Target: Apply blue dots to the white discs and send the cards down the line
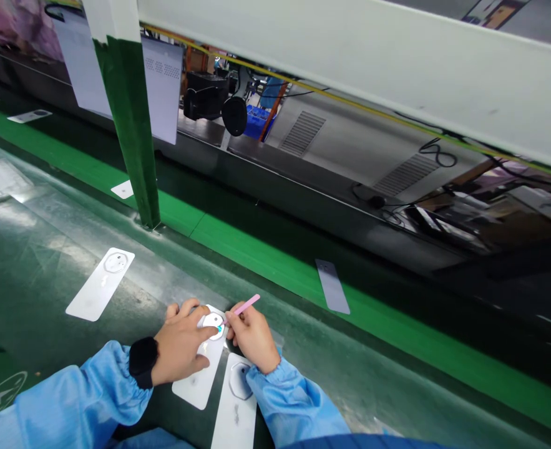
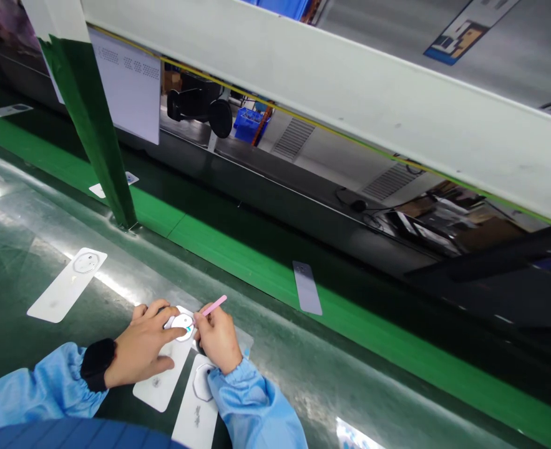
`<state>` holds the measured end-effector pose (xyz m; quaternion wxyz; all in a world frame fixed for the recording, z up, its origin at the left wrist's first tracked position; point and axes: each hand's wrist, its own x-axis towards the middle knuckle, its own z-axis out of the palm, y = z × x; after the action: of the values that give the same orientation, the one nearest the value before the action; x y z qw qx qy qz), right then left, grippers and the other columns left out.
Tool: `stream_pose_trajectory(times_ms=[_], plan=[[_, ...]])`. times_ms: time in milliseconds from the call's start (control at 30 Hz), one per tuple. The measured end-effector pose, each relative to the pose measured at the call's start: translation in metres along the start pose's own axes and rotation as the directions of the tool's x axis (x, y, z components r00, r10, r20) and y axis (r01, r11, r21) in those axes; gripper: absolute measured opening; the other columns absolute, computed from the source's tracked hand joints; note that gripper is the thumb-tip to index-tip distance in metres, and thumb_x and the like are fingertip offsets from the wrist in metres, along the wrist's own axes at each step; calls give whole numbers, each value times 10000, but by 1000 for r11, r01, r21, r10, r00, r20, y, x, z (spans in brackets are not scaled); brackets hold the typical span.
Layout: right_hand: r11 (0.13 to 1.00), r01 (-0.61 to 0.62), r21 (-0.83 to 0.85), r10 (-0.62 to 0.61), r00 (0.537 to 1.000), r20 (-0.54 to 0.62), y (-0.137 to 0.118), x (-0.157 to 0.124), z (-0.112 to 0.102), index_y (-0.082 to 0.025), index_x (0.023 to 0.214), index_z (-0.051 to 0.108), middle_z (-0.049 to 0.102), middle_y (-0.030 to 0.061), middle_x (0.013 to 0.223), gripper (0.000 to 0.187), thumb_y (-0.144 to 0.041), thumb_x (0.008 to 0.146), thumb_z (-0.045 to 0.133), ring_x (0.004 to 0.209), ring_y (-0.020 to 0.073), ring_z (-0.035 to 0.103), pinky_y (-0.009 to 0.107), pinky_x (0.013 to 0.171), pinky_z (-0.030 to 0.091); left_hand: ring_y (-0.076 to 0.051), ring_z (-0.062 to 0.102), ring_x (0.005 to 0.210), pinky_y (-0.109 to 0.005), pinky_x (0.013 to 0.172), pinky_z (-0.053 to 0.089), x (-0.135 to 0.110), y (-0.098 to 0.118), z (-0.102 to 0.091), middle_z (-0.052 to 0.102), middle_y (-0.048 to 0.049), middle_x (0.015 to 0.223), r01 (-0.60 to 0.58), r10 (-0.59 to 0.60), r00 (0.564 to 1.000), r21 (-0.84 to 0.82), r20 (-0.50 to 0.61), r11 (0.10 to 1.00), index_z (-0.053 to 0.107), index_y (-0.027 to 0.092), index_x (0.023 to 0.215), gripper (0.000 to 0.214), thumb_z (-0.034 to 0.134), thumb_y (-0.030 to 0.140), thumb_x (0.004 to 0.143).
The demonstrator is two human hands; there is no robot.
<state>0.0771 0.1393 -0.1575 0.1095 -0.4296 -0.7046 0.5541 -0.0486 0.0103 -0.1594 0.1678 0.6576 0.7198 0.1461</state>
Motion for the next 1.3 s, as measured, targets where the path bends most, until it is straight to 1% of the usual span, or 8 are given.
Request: stream_pose_trajectory(times_ms=[133,267,467,600,733,833,1067,1300], plan=[[999,35,-7,-35,999,-3,0,-1,1,-227,657,514,554,-28,421,138,-335,736,546,357,128,493,236,386,389,-301,372,1165,-422,858,333,1,3,-3,485,-12,1275,17,-20,998,47,59,999,593,338,1111,436,716,420,701],[997,72,13,-72,997,-9,6,0,1,-224,671,525,569,-24,437,134,-345,723,553,380,130,512,235,399,392,-301,375,1160,-426,852,333,1,3,-4,474,-20,1291,16,-21,998,73,66,997,568,335,1143,458,708,411,714],[976,17,218,-20,1000,9,12,4,-2,-204,682,515,560,-22,420,281,-476,701,587,323,109,463,213,341,356,-316,355,1188,-471,874,324,2,4,-5,441,-33,1329,33,-41,992,71,118,997,536,343,1184,469,684,411,744],[961,25,277,-27,1000,6,12,4,-3,-200,677,518,556,-28,413,308,-491,681,617,313,101,456,204,327,351,-320,365,1180,-472,876,336,4,7,-10,446,-32,1321,42,-55,988,93,144,995,535,344,1192,466,676,391,750],[957,43,288,-46,999,6,14,5,-2,-197,679,520,557,-33,415,296,-480,692,609,311,95,455,196,325,345,-320,394,1155,-463,850,353,4,12,-15,478,-23,1279,24,-42,990,134,132,991,551,333,1159,412,653,341,759],[956,52,288,-58,998,13,15,6,-1,-199,684,520,564,-31,420,278,-465,698,601,312,94,457,194,325,341,-318,404,1144,-469,853,354,5,15,-17,488,-35,1254,18,-40,991,169,131,985,559,315,1156,404,648,320,762],[956,50,290,-59,998,25,13,6,-1,-198,690,515,557,-44,420,283,-471,683,592,311,91,460,193,328,348,-334,395,1155,-496,875,367,10,18,-20,474,-80,1289,32,-76,978,223,193,974,575,303,1170,439,682,392,754],[954,34,298,-45,999,27,10,5,-1,-199,691,511,550,-51,419,284,-469,671,598,317,91,457,196,332,358,-333,405,1144,-502,864,380,11,18,-20,518,-69,1253,-1,-45,984,258,170,966,615,289,1105,387,718,383,744]])
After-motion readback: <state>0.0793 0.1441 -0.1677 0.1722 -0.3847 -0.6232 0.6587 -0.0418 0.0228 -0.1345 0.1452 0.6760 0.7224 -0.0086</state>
